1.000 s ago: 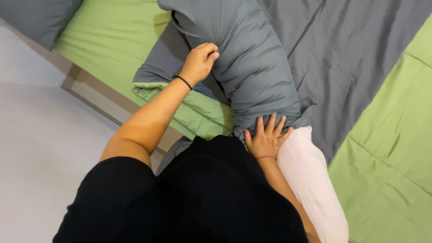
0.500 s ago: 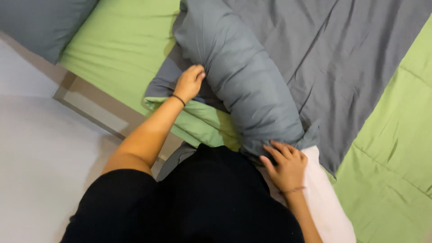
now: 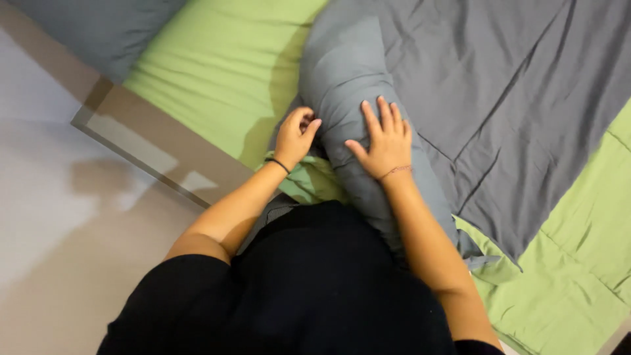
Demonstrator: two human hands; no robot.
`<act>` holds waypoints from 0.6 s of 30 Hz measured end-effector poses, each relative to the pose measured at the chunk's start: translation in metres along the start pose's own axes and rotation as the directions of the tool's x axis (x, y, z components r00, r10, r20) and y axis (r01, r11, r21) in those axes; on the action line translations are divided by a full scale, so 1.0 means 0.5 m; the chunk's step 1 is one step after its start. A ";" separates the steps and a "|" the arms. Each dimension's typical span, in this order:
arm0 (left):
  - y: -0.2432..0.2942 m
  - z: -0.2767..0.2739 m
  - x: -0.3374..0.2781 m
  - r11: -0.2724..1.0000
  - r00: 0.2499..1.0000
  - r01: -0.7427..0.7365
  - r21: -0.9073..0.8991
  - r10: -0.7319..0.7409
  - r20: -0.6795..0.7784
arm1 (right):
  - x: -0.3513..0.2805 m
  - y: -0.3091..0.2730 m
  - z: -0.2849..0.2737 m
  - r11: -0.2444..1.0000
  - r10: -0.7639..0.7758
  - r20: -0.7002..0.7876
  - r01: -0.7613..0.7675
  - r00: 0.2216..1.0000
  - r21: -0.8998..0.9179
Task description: The person inserts a white pillow into a gray pillowcase on a bed with a green sheet. They pull the fabric over the pillow, smooth the surface, and adjust the corners to fit the case properly.
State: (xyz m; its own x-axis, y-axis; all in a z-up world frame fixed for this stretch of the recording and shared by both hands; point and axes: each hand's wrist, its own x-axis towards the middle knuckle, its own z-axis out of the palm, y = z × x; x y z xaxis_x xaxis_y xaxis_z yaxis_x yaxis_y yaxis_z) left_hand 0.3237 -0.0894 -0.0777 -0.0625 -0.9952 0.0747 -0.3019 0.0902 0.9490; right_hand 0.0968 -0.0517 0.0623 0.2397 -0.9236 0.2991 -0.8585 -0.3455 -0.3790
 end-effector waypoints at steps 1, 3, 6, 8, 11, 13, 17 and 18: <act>0.039 -0.018 0.018 1.000 0.998 -0.015 -0.010 0.014 -0.055 | -0.006 -0.018 0.031 0.993 0.044 0.036 -0.040 0.998 -0.112; 0.093 -0.048 0.050 0.999 0.994 -0.028 -0.020 0.026 -0.107 | -0.020 -0.045 0.068 0.971 0.094 0.069 -0.076 0.993 -0.226; 0.125 -0.069 0.089 0.977 0.976 -0.182 0.109 0.193 -0.100 | -0.035 -0.059 0.075 0.957 0.136 0.085 -0.109 0.987 -0.271; 0.129 -0.073 0.105 0.889 0.926 -0.359 0.284 0.377 -0.010 | -0.035 -0.059 0.070 0.949 0.128 0.062 -0.104 0.990 -0.298; 0.135 -0.066 0.128 0.845 0.901 -0.425 0.326 0.430 0.060 | -0.039 -0.059 0.071 0.944 0.155 0.068 -0.127 0.986 -0.304; 0.117 -0.053 0.136 0.878 0.917 -0.398 0.267 0.390 0.083 | -0.042 -0.056 0.072 0.940 0.166 0.063 -0.139 0.984 -0.312; 0.135 -0.032 0.110 0.950 0.901 -0.310 -0.034 0.304 0.310 | -0.044 -0.040 0.085 0.948 0.180 0.067 -0.155 0.981 -0.276; 0.149 -0.020 0.075 0.953 0.902 -0.301 -0.030 0.295 0.316 | -0.052 -0.032 0.100 0.949 0.186 0.074 -0.160 0.980 -0.270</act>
State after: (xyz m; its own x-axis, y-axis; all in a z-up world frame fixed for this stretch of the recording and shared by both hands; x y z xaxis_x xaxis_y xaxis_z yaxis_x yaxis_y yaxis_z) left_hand 0.3082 -0.1205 -0.0011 -0.4456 -0.8595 0.2504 -0.2405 0.3844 0.8913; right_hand 0.1271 -0.0303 0.0168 0.1085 -0.9815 0.1578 -0.9759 -0.1355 -0.1714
